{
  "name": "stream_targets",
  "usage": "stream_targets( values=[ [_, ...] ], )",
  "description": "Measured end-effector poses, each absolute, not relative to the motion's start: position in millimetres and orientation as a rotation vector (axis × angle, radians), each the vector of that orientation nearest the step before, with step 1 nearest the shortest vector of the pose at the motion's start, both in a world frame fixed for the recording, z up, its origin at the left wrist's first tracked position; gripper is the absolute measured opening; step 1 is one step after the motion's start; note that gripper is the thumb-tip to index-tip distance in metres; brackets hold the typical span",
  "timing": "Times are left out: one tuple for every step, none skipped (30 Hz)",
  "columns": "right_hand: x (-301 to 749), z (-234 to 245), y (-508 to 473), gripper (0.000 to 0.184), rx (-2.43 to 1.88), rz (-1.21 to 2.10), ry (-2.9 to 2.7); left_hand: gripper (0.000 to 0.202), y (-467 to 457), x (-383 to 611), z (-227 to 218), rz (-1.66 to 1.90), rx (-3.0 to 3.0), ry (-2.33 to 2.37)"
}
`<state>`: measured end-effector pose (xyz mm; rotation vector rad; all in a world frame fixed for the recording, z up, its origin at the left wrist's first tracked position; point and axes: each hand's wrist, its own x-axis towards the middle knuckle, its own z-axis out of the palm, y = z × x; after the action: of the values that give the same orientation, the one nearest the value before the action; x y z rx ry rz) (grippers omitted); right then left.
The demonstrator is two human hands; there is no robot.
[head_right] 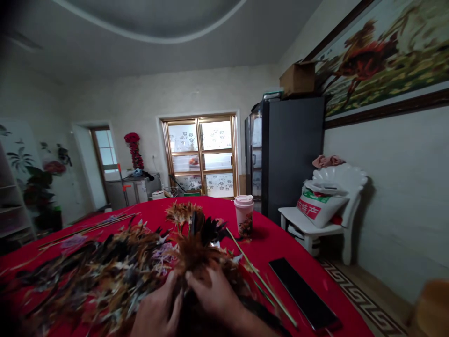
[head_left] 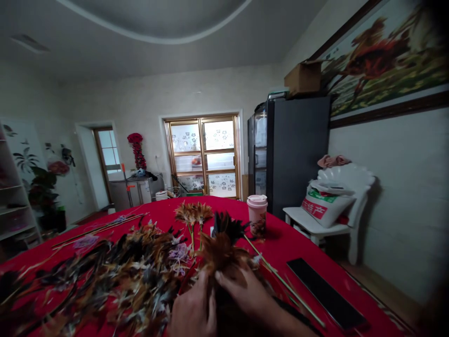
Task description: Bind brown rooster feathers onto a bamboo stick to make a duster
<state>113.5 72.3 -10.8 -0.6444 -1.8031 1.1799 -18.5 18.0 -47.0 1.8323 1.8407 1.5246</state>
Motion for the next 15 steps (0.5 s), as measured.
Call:
stream_targets(
  values=[
    [113.3,-12.4,73.7,0.029,-0.625,1.342,-1.667,0.020,18.9,-17.6,-45.6,1.516,1.800,1.783],
    [113.2,-14.3,75.8,0.032,-0.623,1.487,-1.543,0.019,20.4,-18.6,-43.8,1.501,1.749,1.691],
    [113.3,-16.2,78.7,0.033,-0.641,1.613,-1.438,0.019,22.6,-21.8,-42.0,1.493,1.648,1.578],
    [113.4,-18.0,82.1,0.034,-0.664,1.715,-1.357,0.022,25.7,-27.6,-40.6,1.504,1.532,1.460],
    [113.5,-19.4,85.7,0.034,-0.690,1.790,-1.289,0.026,29.7,-35.7,-39.9,1.545,1.340,1.377],
    [113.4,-20.4,89.3,0.035,-0.711,1.854,-1.238,0.032,34.5,-45.2,-40.2,1.612,1.062,1.309],
    [113.2,-21.1,92.7,0.036,-0.728,1.903,-1.200,0.038,39.6,-55.2,-41.4,1.669,0.954,1.294],
    [112.9,-21.4,95.6,0.037,-0.740,1.937,-1.177,0.043,44.9,-64.4,-43.5,1.705,0.892,1.293],
    [112.6,-21.6,97.9,0.036,-0.748,1.967,-1.165,0.047,49.7,-71.5,-46.0,1.725,0.839,1.289],
    [112.4,-21.5,99.4,0.036,-0.755,1.992,-1.159,0.050,53.6,-75.7,-48.6,1.723,0.804,1.276],
    [112.3,-21.3,100.1,0.036,-0.762,2.017,-1.159,0.051,56.1,-76.5,-50.9,1.707,0.785,1.259],
    [112.5,-20.7,99.7,0.037,-0.763,2.036,-1.163,0.050,57.1,-74.2,-52.5,1.696,0.778,1.234],
    [112.7,-19.9,98.2,0.037,-0.757,2.050,-1.173,0.050,56.3,-69.5,-53.2,1.689,0.779,1.200],
    [113.0,-18.8,95.5,0.037,-0.749,2.066,-1.182,0.047,53.8,-63.3,-52.9,1.699,0.787,1.154],
    [113.2,-17.6,91.8,0.037,-0.738,2.082,-1.193,0.043,50.1,-56.9,-51.7,1.733,0.792,1.074]
  ],
)
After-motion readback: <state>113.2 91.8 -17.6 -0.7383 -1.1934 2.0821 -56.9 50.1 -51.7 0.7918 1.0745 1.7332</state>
